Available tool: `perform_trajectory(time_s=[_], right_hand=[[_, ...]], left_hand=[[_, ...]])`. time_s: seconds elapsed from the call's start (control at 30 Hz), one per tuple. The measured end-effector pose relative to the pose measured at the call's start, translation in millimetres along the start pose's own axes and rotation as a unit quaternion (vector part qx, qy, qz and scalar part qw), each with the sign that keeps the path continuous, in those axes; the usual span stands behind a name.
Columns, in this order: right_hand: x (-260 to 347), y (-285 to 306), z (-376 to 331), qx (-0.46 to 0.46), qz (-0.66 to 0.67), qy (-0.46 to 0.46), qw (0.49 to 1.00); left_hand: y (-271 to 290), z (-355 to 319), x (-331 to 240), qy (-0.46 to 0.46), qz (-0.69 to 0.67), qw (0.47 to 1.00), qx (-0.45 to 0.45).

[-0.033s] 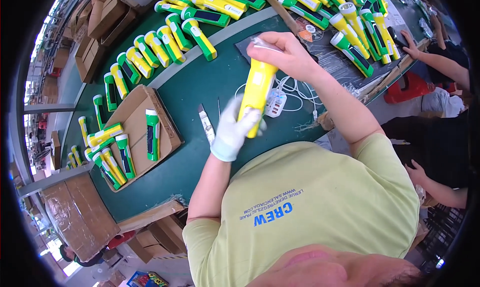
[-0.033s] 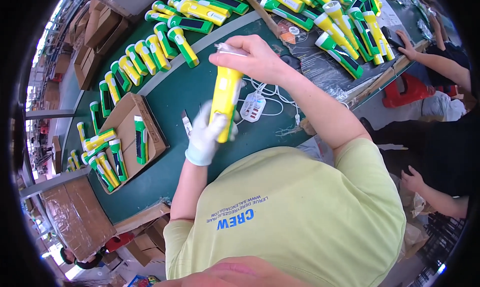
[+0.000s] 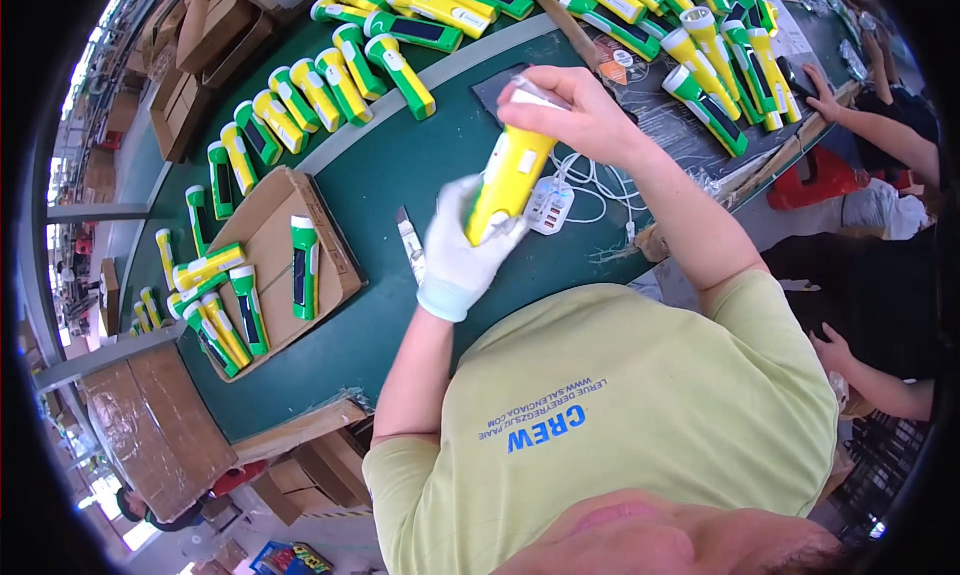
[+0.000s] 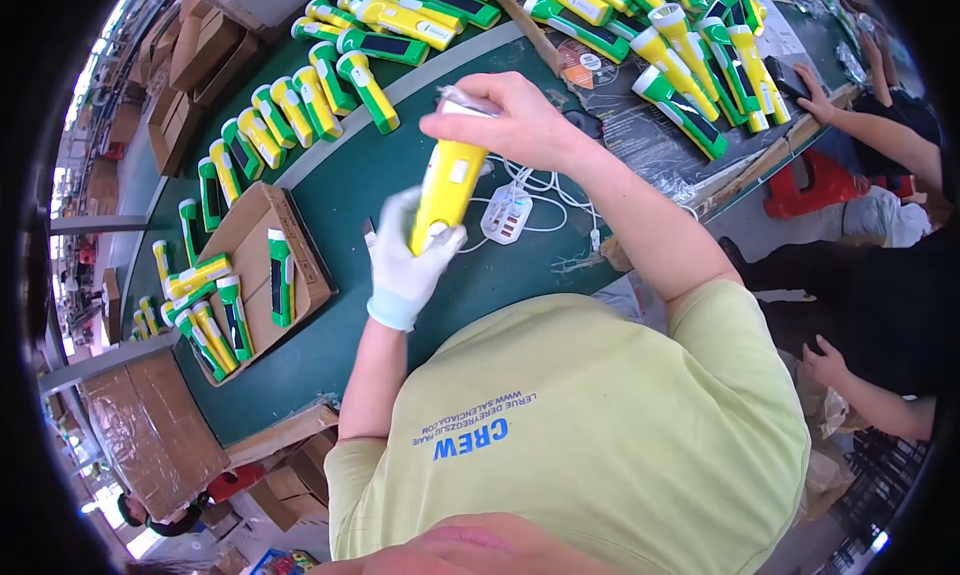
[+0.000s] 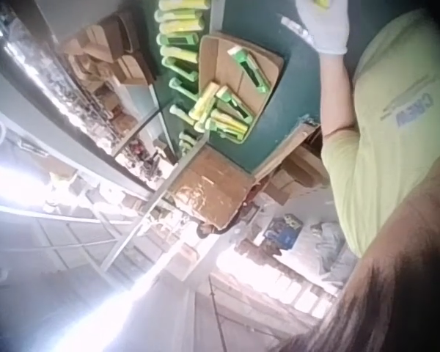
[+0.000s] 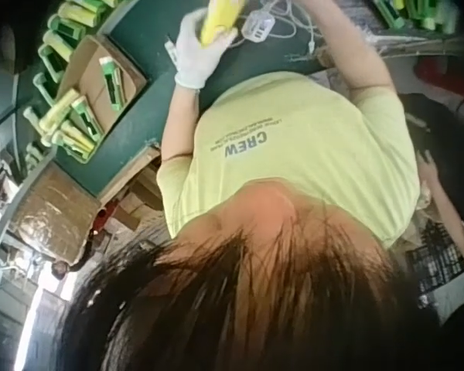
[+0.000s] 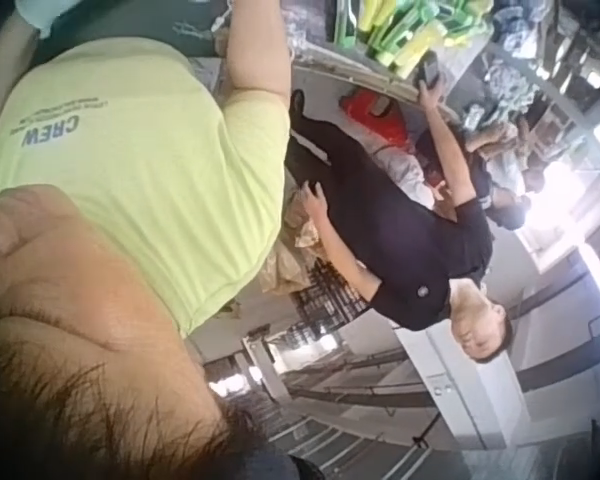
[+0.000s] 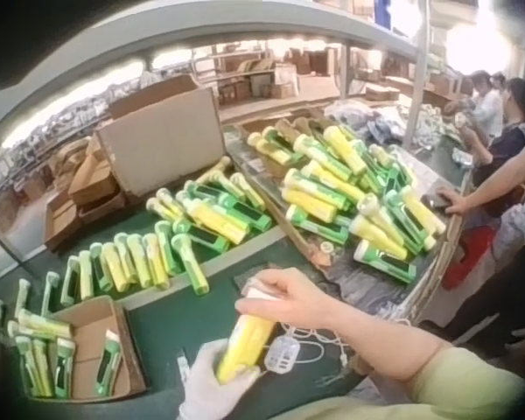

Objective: Inspecting and sorting solar-powered flashlights on an assembly line.

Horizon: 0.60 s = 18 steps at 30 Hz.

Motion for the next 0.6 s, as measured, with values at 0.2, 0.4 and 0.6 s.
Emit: perform_trajectory(time_s=[0.2,0.4,0.6], right_hand=[[-12.8,9.8,-20.3,-0.051,0.095,0.058,0.992],[15.1,-25.5,-22.8,-0.01,0.055,0.095,0.994],[21.7,-5.1,-26.5,-0.066,0.0,0.073,0.995]], left_hand=[[98.2,-3.9,-34.4,-0.079,0.38,0.896,-0.216],[39.6,7.0,-95.5,-0.263,0.367,0.891,-0.041],[35.4,41.6,38.1,0.057,-0.42,0.905,-0.036]])
Point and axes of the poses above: each hand's wrist, its own z-axis towards the middle knuckle, its own y-axis out of the back of the hand, x = y × z, the point moved 8 cm from there along z, towards the middle knuckle, and after that the axes turned 8 degrees about x, right-handed, at the moved point
